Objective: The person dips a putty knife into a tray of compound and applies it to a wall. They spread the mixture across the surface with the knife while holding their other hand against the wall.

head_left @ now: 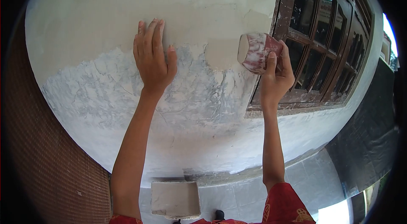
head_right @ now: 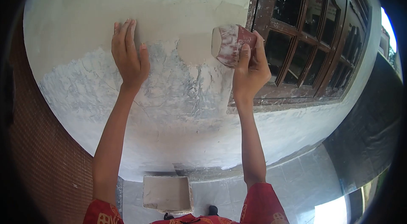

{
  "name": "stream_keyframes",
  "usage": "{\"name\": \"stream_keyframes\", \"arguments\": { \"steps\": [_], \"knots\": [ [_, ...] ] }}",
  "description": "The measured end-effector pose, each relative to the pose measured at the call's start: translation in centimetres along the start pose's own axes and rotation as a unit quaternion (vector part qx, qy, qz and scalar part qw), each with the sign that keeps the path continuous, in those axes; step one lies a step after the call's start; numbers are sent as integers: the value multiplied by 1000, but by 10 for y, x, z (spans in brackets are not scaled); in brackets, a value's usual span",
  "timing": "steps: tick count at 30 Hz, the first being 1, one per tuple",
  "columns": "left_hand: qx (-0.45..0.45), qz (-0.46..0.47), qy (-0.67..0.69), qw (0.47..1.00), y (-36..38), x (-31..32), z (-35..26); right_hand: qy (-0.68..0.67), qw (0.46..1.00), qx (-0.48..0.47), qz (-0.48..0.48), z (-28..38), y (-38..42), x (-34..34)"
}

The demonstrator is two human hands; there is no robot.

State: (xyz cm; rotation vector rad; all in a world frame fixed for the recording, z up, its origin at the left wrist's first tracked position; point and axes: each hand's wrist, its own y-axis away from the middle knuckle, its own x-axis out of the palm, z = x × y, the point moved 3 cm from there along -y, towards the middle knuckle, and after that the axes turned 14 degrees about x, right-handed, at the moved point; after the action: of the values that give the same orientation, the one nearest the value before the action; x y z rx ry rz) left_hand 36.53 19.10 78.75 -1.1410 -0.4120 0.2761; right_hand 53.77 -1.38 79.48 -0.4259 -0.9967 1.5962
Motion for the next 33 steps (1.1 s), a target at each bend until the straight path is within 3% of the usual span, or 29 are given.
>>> {"name": "stream_keyframes", "arguments": {
  "steps": [2, 7, 10, 13, 18, 21, 24, 27, 28, 31, 33],
  "knots": [
    [3, -3, 8, 1000, -1, -1, 0, -48, 997, 30, -46, 13, -3, -12],
    [0, -3, 1, 1000, -1, -2, 2, 13, 995, 44, 85, 21, 16, 34],
    [-9, -2, 2, 1000, -1, -2, 1, 43, 998, -9, 41, 17, 10, 37],
    [-8, -5, 5, 1000, 0, 0, 0, -91, 996, -5, -19, 19, -6, 13],
    [-3, -8, 6, 1000, 1, 0, 1, 13, 998, -28, 58, 19, 18, 50],
    [-2, -17, 6, 1000, 2, 0, 2, 34, 999, -20, 5, 16, 6, 28],
    [-13, -20, 6, 1000, 1, 0, 3, -83, 996, -4, -36, 13, 4, 13],
    [-9, -9, 10, 1000, 1, -2, 2, -2, 997, -2, 72, 11, 29, 33],
    [-1, -8, 8, 1000, 1, -2, 3, 63, 995, -37, 68, 4, 33, 37],
    [-6, -4, 4, 1000, 1, -1, 1, 54, 997, -44, 28, -1, 16, 16],
    [-2, 1, -1, 1000, 0, 0, 1, -51, 997, 22, -49, 2, 3, -7]
  ]
}}
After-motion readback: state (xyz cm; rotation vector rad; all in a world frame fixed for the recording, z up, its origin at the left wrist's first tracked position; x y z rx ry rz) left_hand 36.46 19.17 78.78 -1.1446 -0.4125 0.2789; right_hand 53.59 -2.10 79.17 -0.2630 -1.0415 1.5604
